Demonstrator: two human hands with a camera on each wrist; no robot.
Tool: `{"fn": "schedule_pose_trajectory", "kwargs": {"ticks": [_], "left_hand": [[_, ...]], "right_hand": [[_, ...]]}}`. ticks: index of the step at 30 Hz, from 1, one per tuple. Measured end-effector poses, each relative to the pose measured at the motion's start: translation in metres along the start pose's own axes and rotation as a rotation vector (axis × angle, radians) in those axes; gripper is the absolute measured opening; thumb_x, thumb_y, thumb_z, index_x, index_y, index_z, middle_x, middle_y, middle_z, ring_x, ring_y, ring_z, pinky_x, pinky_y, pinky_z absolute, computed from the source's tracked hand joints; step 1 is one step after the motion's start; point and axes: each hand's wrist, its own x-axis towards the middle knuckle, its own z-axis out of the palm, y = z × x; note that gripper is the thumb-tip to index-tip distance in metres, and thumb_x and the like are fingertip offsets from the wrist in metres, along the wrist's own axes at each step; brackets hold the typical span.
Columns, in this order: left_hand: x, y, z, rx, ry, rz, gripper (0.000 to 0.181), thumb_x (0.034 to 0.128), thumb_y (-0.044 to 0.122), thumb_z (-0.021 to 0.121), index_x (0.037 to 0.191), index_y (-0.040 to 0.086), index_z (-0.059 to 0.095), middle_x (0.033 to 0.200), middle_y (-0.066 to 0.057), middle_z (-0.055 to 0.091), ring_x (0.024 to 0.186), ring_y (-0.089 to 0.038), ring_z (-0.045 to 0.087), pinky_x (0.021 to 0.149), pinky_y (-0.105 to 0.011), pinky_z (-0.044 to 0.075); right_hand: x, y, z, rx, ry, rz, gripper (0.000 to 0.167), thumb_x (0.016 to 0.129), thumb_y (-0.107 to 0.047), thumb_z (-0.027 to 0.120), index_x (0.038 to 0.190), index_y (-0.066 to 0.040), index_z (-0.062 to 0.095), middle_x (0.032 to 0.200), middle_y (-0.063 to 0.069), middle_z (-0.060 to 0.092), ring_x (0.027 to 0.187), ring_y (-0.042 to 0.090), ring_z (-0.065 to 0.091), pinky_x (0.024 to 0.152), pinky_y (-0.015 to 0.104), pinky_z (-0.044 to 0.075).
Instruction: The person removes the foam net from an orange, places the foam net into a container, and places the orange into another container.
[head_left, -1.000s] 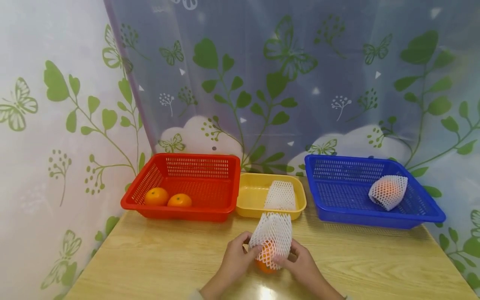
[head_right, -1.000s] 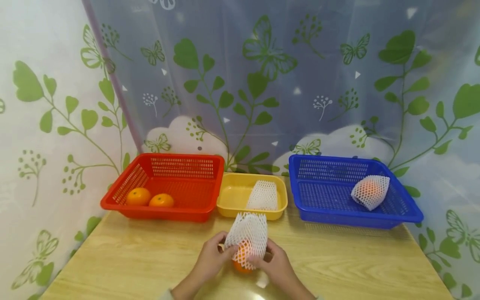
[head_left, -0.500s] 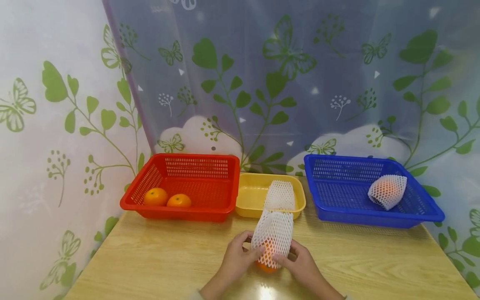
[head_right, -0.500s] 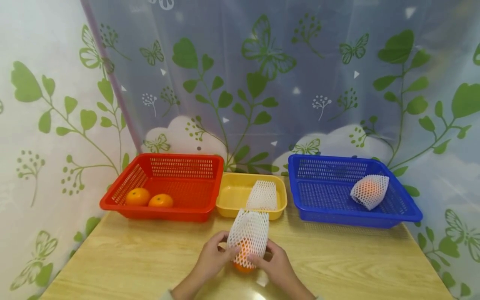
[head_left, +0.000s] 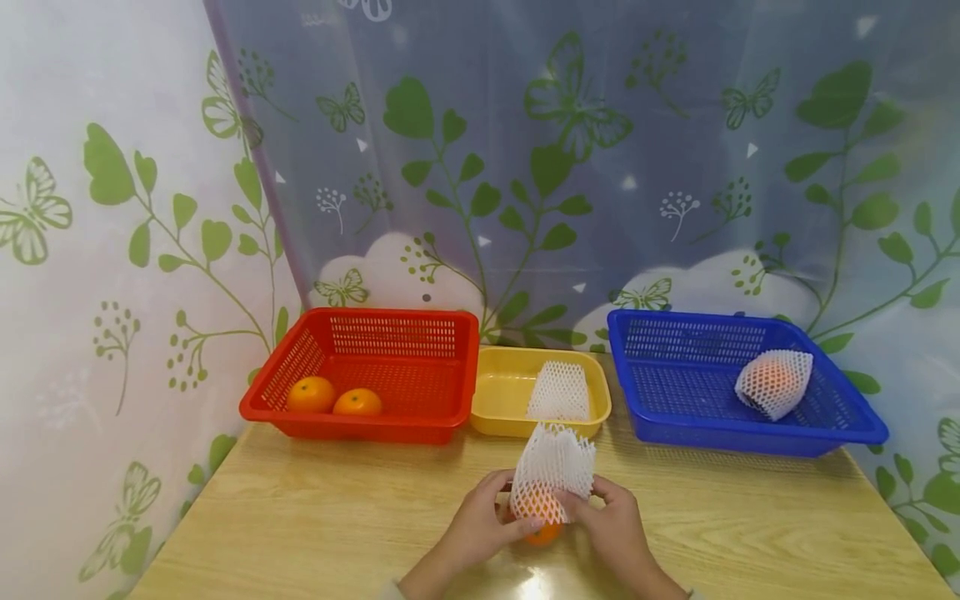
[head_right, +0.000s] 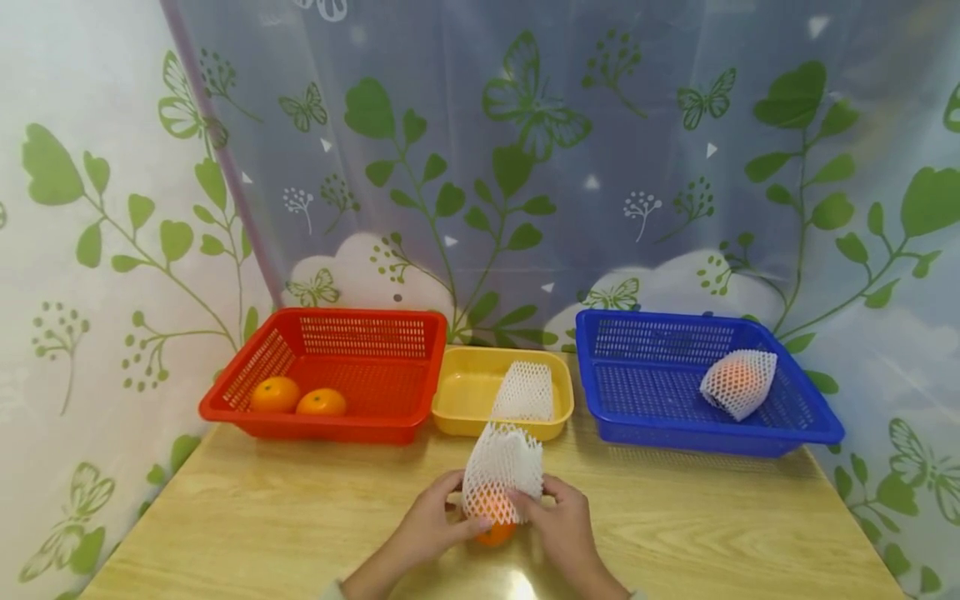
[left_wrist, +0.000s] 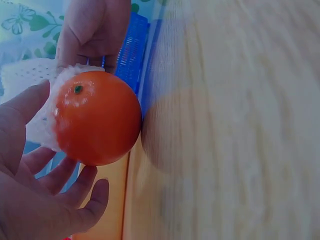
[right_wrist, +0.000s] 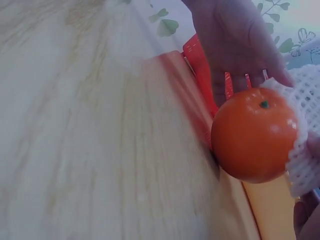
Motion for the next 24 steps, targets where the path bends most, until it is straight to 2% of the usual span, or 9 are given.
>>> {"fn": "schedule_pose_trajectory", "kwargs": {"ticks": [4, 9, 15, 18, 24], "left_hand": [[0.0005, -0.0003, 0.0001, 0.015, 0.003, -0.001, 0.055, 0.0825, 0.033, 0.078, 0.127, 0.007, 0.058, 0.122, -0.005, 0.06, 0.11, -0.024, 0.057, 0.081, -0.032, 0.052], [0.0005, -0.0008, 0.0, 0.004, 0.015, -0.009, 0.052, 0.0843, 0.032, 0.076, 0.126, 0.007, 0.059, 0.121, -0.004, 0.06, 0.109, -0.023, 0.057, 0.081, -0.03, 0.052], [0.0017, -0.0003, -0.0008, 0.023, 0.054, 0.023, 0.043, 0.084, 0.032, 0.077, 0.118, 0.009, 0.064, 0.119, -0.004, 0.063, 0.111, -0.023, 0.058, 0.084, -0.036, 0.052], [0.0025, -0.0002, -0.0008, 0.039, 0.088, 0.046, 0.037, 0.0833, 0.03, 0.077, 0.113, 0.011, 0.068, 0.116, -0.003, 0.066, 0.11, -0.021, 0.059, 0.086, -0.04, 0.052], [0.0031, 0.0026, 0.0004, 0.044, 0.156, 0.075, 0.019, 0.0843, 0.023, 0.076, 0.098, 0.012, 0.07, 0.104, 0.0, 0.069, 0.101, -0.016, 0.061, 0.085, -0.042, 0.051]], "right_hand": [[0.0022, -0.001, 0.0, 0.006, 0.034, -0.006, 0.026, 0.078, -0.017, 0.082, 0.1, -0.004, 0.075, 0.096, 0.006, 0.074, 0.093, 0.011, 0.064, 0.082, 0.025, 0.051], [0.0011, -0.0014, -0.0001, 0.07, -0.022, -0.004, 0.026, 0.08, -0.015, 0.08, 0.102, -0.003, 0.074, 0.099, 0.006, 0.073, 0.093, 0.01, 0.064, 0.08, 0.024, 0.051], [-0.0004, -0.0026, -0.0004, 0.089, -0.061, -0.002, 0.026, 0.08, -0.012, 0.08, 0.104, -0.003, 0.072, 0.101, 0.006, 0.073, 0.095, 0.011, 0.064, 0.084, 0.025, 0.05], [-0.0008, -0.0024, -0.0001, 0.074, -0.075, -0.008, 0.03, 0.079, -0.011, 0.08, 0.106, -0.003, 0.071, 0.104, 0.006, 0.072, 0.097, 0.012, 0.063, 0.088, 0.03, 0.049], [-0.0022, -0.0003, 0.0007, 0.052, -0.107, -0.012, 0.034, 0.079, -0.011, 0.08, 0.11, -0.004, 0.069, 0.108, 0.005, 0.071, 0.102, 0.012, 0.061, 0.1, 0.046, 0.04]]}}
